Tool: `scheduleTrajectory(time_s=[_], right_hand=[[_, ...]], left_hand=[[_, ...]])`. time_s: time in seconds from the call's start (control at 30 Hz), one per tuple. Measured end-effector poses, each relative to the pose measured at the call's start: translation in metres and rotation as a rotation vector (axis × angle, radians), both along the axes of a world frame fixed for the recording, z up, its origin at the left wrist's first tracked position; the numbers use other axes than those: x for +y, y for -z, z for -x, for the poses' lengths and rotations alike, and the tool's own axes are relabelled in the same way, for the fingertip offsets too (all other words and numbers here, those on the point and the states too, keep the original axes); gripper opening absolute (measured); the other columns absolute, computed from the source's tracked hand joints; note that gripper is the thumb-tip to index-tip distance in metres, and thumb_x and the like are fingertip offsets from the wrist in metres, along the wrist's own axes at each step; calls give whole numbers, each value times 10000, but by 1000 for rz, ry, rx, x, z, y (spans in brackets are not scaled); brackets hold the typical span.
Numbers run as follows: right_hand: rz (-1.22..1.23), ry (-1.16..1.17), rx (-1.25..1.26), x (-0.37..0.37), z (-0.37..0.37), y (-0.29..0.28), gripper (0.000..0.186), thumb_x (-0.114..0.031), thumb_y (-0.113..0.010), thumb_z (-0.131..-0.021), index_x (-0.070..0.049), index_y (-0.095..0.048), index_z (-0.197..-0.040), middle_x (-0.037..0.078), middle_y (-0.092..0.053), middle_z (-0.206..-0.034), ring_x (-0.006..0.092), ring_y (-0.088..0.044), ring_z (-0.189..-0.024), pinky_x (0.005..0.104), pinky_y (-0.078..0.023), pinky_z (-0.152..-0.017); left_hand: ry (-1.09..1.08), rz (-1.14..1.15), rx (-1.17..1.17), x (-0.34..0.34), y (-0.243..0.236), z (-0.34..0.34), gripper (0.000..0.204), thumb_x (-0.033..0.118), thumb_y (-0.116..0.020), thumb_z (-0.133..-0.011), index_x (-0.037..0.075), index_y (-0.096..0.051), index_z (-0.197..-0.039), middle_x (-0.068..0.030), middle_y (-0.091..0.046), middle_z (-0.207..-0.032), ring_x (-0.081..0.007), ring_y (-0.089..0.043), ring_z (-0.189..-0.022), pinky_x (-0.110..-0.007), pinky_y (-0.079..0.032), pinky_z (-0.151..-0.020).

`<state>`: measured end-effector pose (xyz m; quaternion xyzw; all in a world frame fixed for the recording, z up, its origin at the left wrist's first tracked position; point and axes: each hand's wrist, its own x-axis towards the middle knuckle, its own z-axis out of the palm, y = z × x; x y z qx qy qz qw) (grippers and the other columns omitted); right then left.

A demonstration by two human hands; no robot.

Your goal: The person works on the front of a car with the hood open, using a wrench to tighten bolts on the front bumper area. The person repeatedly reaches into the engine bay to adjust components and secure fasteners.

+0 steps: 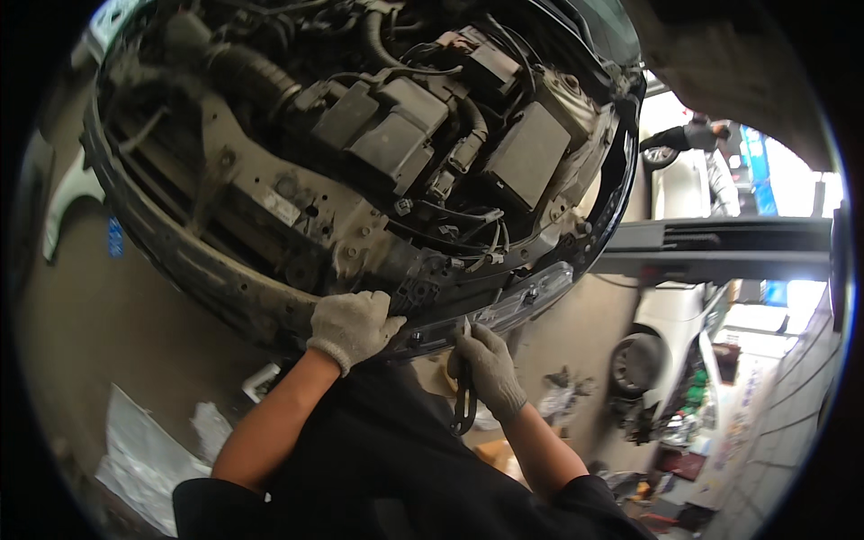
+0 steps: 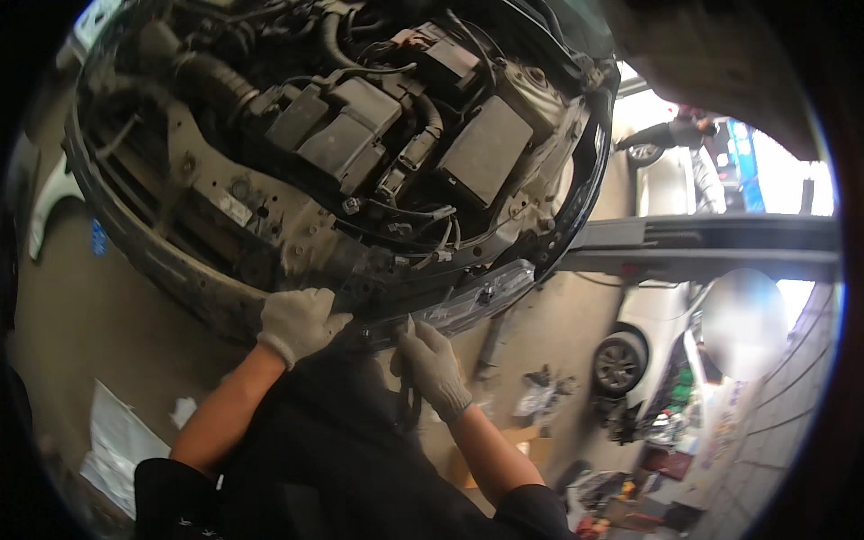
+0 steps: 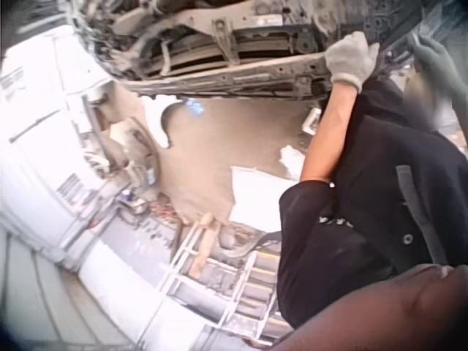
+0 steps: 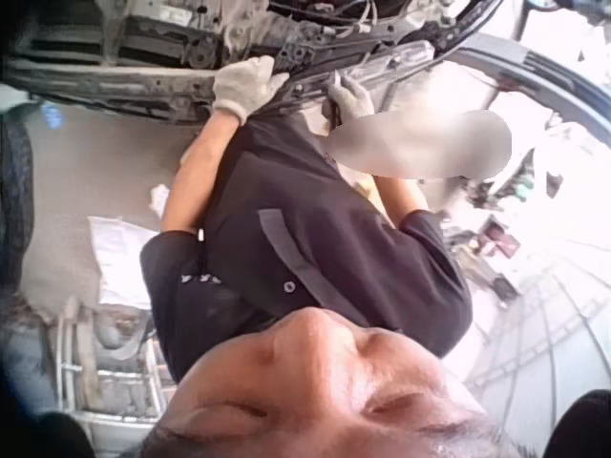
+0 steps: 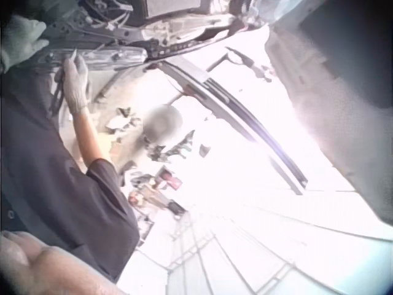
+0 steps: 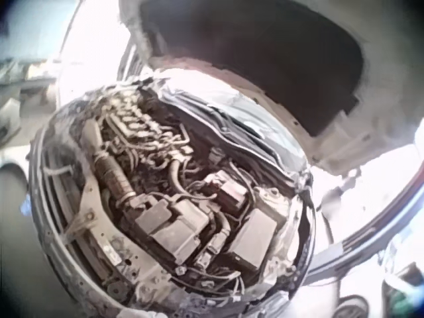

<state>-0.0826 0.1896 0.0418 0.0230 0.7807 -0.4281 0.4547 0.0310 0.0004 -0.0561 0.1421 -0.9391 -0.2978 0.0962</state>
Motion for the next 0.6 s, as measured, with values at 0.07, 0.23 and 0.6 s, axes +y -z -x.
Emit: scheduleTrajectory(time_s=[0.07,0.23,0.6], right_hand=[[7,-32,21,14,-1,6,233,-175,-513,-961,10,-577,-1086,54,-606,-695,114,-559,-590,248,-437,-542],[168,-25,204,44,16,31,216,-126,-514,-933,24,-567,-1080,67,-622,-711,130,-589,-604,266,-473,-557],[121,-172,357,63,48,31,259,-228,-542,-909,-21,-622,-1043,207,-679,-826,379,-687,-837,441,-523,-771]], left_hand=[[-13,23,-66,2,-10,2,400,457,-702,-846,95,-590,-720,-83,-634,-620,-263,-652,-547,-386,-510,-471],[-39,100,-170,6,-19,6,470,502,-709,-828,83,-562,-675,-120,-625,-614,-322,-645,-567,-432,-505,-505],[-145,83,206,10,-44,27,222,299,-623,-923,110,-686,-1020,-120,-696,-748,-342,-680,-682,-436,-539,-598]])
